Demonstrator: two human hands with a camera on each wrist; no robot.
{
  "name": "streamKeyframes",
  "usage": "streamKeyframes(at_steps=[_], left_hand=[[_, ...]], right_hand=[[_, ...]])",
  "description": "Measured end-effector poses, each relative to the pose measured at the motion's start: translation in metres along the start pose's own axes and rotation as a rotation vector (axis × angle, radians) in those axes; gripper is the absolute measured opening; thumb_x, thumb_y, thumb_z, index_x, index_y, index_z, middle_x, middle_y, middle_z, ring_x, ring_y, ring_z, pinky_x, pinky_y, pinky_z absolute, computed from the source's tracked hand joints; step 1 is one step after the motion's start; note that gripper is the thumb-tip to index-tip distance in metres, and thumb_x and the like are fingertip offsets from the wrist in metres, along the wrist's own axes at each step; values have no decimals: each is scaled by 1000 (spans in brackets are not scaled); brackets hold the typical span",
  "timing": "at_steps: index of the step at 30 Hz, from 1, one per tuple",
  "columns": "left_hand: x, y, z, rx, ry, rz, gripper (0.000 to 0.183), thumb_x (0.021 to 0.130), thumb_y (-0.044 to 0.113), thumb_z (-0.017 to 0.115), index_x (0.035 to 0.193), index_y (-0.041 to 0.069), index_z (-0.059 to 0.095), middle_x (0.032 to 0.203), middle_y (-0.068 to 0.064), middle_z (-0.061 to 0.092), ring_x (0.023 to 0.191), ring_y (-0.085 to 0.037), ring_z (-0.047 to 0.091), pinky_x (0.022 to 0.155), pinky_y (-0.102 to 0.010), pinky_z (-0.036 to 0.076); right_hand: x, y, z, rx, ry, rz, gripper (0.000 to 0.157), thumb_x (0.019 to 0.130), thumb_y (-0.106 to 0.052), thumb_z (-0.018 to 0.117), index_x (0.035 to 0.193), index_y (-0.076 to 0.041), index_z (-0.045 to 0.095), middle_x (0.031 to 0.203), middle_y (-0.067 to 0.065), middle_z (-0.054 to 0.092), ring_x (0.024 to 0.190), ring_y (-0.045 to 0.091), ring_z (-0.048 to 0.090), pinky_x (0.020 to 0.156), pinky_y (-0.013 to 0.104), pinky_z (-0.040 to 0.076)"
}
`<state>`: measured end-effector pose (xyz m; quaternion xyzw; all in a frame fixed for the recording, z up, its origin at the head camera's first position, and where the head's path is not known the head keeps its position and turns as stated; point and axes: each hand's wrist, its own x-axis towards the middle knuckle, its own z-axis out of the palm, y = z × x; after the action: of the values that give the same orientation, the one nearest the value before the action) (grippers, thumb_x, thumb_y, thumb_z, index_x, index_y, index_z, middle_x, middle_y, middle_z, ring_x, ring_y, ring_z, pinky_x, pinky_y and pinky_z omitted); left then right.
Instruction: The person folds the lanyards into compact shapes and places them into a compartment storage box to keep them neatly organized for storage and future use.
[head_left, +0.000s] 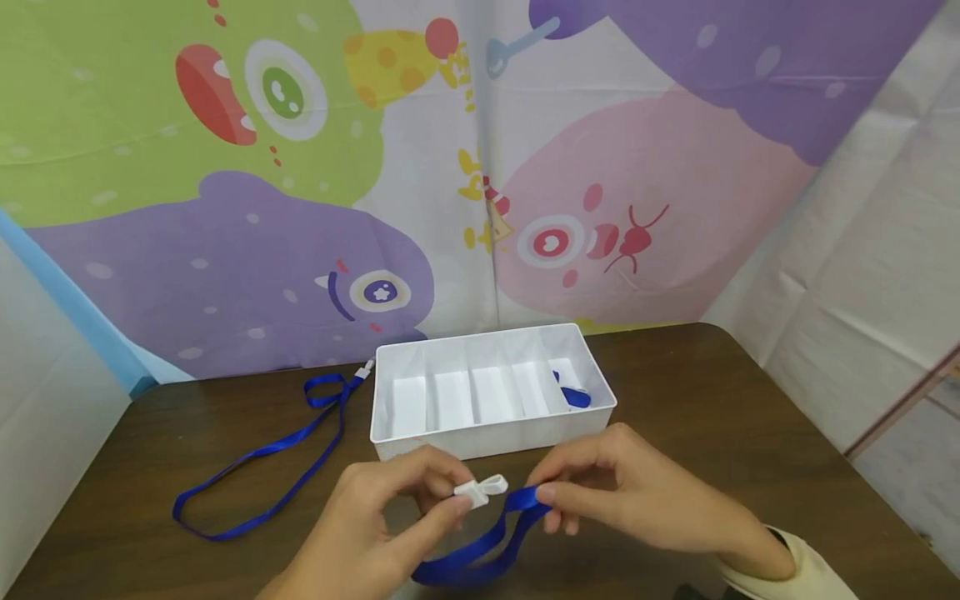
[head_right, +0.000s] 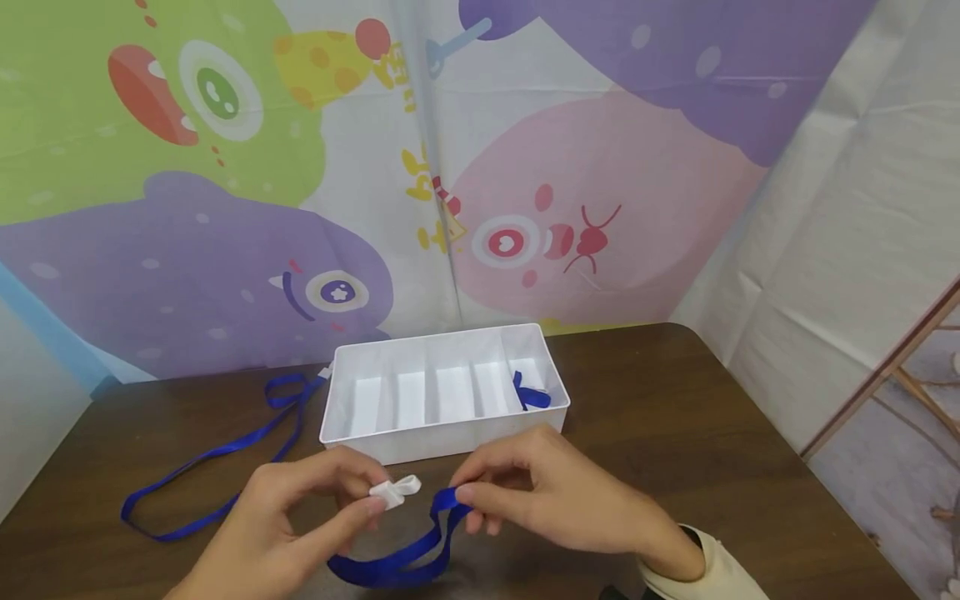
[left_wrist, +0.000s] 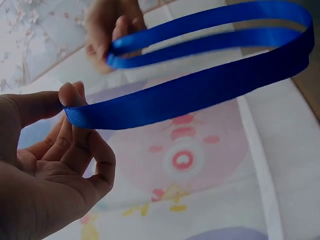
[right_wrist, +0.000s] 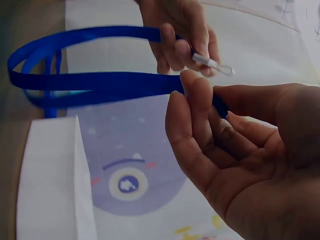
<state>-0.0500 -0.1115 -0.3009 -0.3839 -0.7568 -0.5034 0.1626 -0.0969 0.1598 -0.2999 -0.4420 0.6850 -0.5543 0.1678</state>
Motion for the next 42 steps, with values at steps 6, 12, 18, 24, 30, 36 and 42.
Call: streamKeyframes(at_steps=[6, 12, 18, 24, 30, 36, 42], left_hand=[[-1, -4, 16, -45, -49, -10, 14, 92, 4, 69, 101, 15, 65, 77, 9, 69, 70, 3, 61, 61, -16, 51], [-4, -6, 25, -22, -33, -41, 17, 88, 2, 72, 95, 16, 66, 74, 11, 69, 70, 3, 61, 61, -16, 51], [-3, -5, 26, 75, -22, -34, 19, 89, 6, 72, 103, 15, 62, 71, 13, 65, 69, 5, 58, 62, -15, 48], [-3, 0, 13, 107, -60, -112, 19, 90, 13, 74, 106, 18, 64, 71, 17, 60, 68, 4, 54, 61, -19, 48], [-3, 0, -3, 157, -72, -47, 30, 85, 9, 78, 110, 18, 66, 82, 14, 63, 74, 1, 58, 68, -19, 49], [-1, -6, -11, 249, -7, 42, 37, 80, -2, 77, 110, 15, 65, 89, 8, 68, 77, -2, 61, 72, -16, 49], [2, -7, -13, 386, 87, 59, 39, 78, -8, 70, 111, 12, 65, 91, 8, 65, 80, -4, 59, 72, -16, 47]], right_hand=[[5, 1, 10, 140, -66, 22, 17, 98, 1, 59, 112, -2, 69, 89, 15, 72, 75, 15, 67, 68, 39, 59], [7, 5, 16, 146, -38, -1, 18, 94, -1, 66, 111, -1, 69, 91, 15, 71, 76, 13, 68, 69, 40, 60], [7, 5, 19, 60, 29, -3, 13, 97, -2, 62, 106, -5, 71, 87, 8, 73, 71, 15, 69, 65, 38, 59], [2, -3, 5, -18, 103, -17, 16, 99, 1, 57, 104, -6, 71, 84, 7, 72, 70, 17, 68, 61, 36, 58], [-4, -11, -12, -63, 164, 9, 15, 98, 1, 58, 103, -7, 70, 81, 7, 71, 68, 21, 65, 64, 34, 57], [-7, -14, -20, -81, 239, 40, 14, 98, 1, 59, 102, -6, 70, 80, 7, 70, 67, 25, 65, 64, 34, 57], [-6, -14, -26, -96, 315, 94, 11, 98, -3, 60, 101, -4, 70, 77, 9, 69, 64, 25, 64, 60, 37, 57]])
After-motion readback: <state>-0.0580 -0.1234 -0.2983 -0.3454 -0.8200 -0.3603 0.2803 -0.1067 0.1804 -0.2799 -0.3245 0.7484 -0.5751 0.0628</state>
